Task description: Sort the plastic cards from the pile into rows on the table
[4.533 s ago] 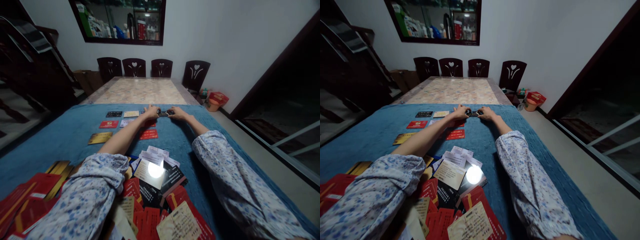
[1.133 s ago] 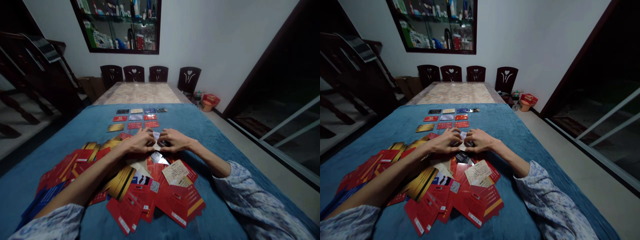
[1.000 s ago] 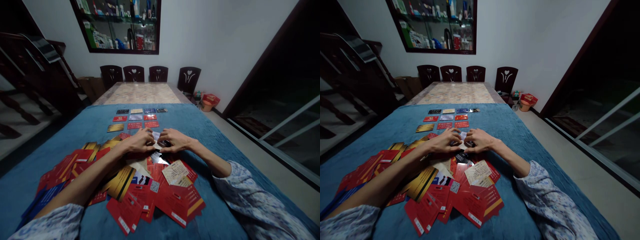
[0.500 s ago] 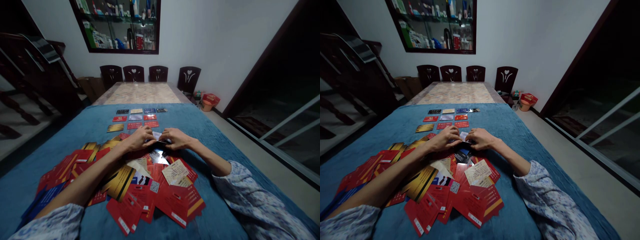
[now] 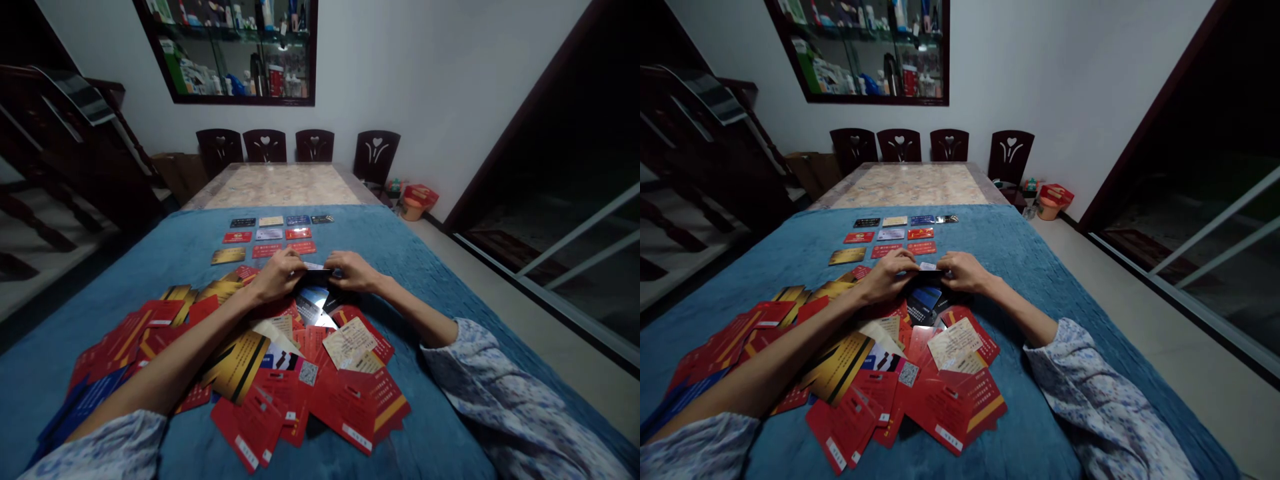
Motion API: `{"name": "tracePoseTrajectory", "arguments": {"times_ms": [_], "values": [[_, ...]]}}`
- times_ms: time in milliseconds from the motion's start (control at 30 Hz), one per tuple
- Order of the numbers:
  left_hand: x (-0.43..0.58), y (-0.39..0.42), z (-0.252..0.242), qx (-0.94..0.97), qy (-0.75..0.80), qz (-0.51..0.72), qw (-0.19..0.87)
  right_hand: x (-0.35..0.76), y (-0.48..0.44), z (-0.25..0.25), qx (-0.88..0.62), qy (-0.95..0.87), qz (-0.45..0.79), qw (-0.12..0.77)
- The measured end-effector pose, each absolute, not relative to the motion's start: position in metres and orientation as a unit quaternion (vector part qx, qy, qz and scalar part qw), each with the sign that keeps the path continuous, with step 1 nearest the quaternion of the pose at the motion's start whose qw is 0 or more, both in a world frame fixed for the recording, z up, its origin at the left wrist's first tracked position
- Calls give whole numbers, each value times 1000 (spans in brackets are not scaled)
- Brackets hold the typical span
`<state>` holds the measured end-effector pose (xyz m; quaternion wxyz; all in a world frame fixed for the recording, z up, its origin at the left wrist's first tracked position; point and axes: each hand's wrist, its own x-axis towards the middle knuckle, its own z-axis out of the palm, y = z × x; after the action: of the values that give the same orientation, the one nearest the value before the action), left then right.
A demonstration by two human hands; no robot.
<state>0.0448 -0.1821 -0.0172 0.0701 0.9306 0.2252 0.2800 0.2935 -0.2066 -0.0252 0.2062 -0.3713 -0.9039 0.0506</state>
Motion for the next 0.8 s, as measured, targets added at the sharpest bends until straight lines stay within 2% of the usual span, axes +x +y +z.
{"name": "tracePoseTrajectory", "arguments": {"times_ms": [400,800], "values": [[49,-183,-23,891,268,351,103,298,-200,-31,-375,-886,115,248],[47,-178,-27,871,320,342,146,302,-199,-26,-371,-859,107,337]]}}
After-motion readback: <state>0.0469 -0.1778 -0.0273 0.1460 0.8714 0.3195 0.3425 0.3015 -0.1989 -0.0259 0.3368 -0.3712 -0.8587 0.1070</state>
